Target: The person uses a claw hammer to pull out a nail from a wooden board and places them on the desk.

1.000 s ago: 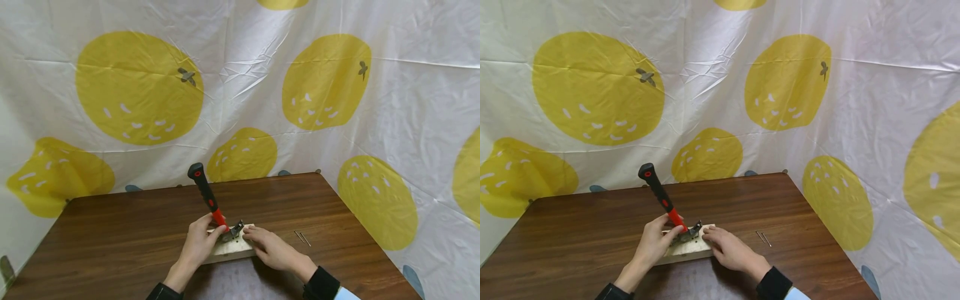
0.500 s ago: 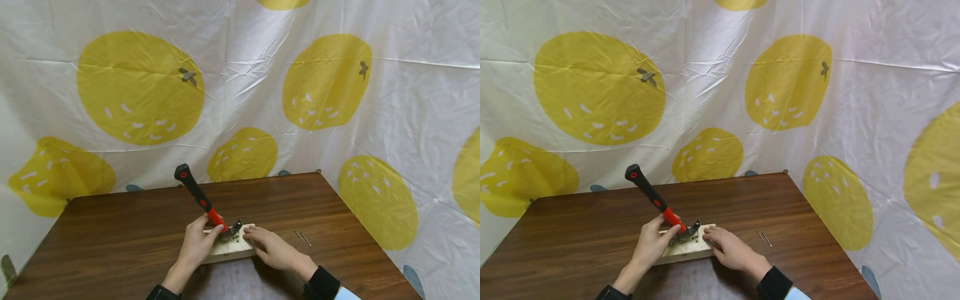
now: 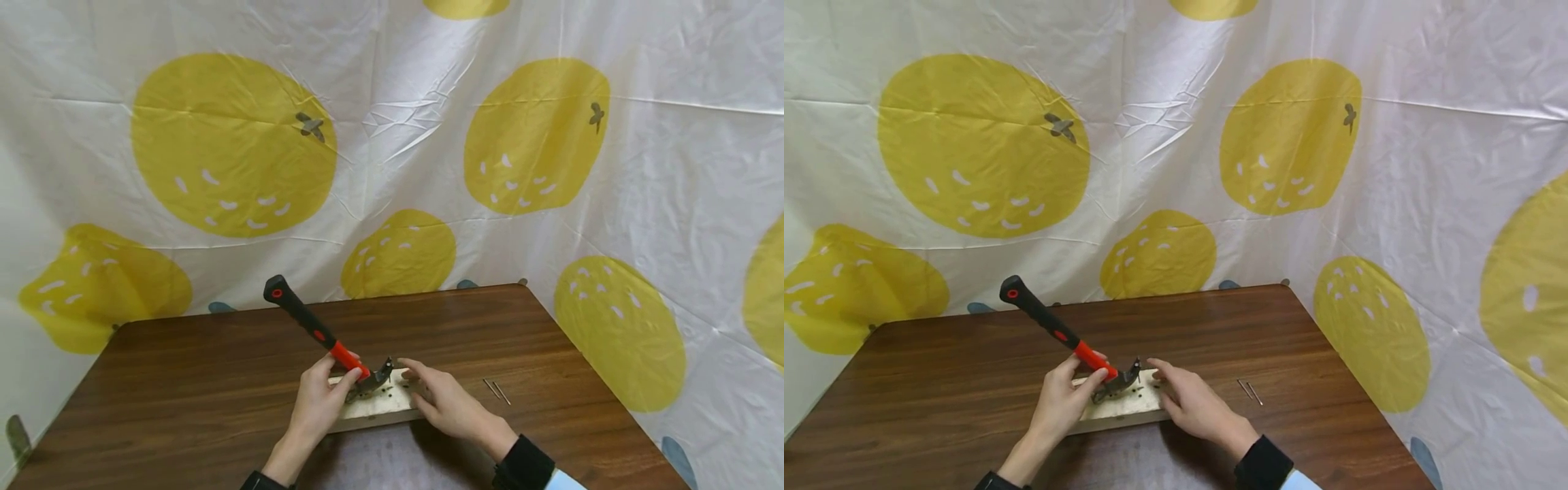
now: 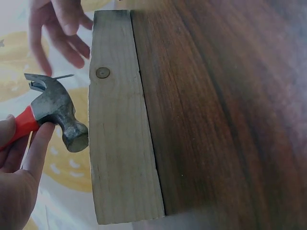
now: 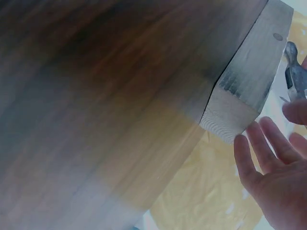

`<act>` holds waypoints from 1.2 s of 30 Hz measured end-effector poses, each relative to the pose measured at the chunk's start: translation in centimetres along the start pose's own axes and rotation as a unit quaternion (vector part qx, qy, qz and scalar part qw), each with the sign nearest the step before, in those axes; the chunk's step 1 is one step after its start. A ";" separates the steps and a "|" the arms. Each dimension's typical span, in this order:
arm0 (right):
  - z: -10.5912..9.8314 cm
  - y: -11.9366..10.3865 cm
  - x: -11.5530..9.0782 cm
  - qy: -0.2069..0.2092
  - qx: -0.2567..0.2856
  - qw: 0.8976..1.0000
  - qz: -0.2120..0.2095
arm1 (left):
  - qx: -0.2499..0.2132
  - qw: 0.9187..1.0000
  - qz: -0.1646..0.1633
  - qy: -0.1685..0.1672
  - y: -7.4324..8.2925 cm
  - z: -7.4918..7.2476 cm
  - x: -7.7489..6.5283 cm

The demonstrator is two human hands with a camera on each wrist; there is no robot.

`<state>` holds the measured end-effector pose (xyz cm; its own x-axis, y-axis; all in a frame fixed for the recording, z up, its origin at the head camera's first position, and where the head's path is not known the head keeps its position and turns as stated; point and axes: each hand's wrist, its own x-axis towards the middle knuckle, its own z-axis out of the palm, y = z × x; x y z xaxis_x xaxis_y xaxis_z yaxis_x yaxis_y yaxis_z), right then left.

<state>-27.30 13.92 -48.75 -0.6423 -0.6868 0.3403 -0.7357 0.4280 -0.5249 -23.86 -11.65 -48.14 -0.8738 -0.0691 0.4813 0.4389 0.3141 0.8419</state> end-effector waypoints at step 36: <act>1.4 -1.7 2.4 0.164 0.030 0.974 -0.157 | -0.082 0.996 -0.019 -0.013 2.3 -0.4 -1.0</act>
<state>-27.31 10.71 -48.08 -0.4293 -0.5501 0.7163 -0.8992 0.1854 -0.3964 -21.89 -11.19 -46.62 -0.8949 -0.0538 0.4430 0.4310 0.1528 0.8893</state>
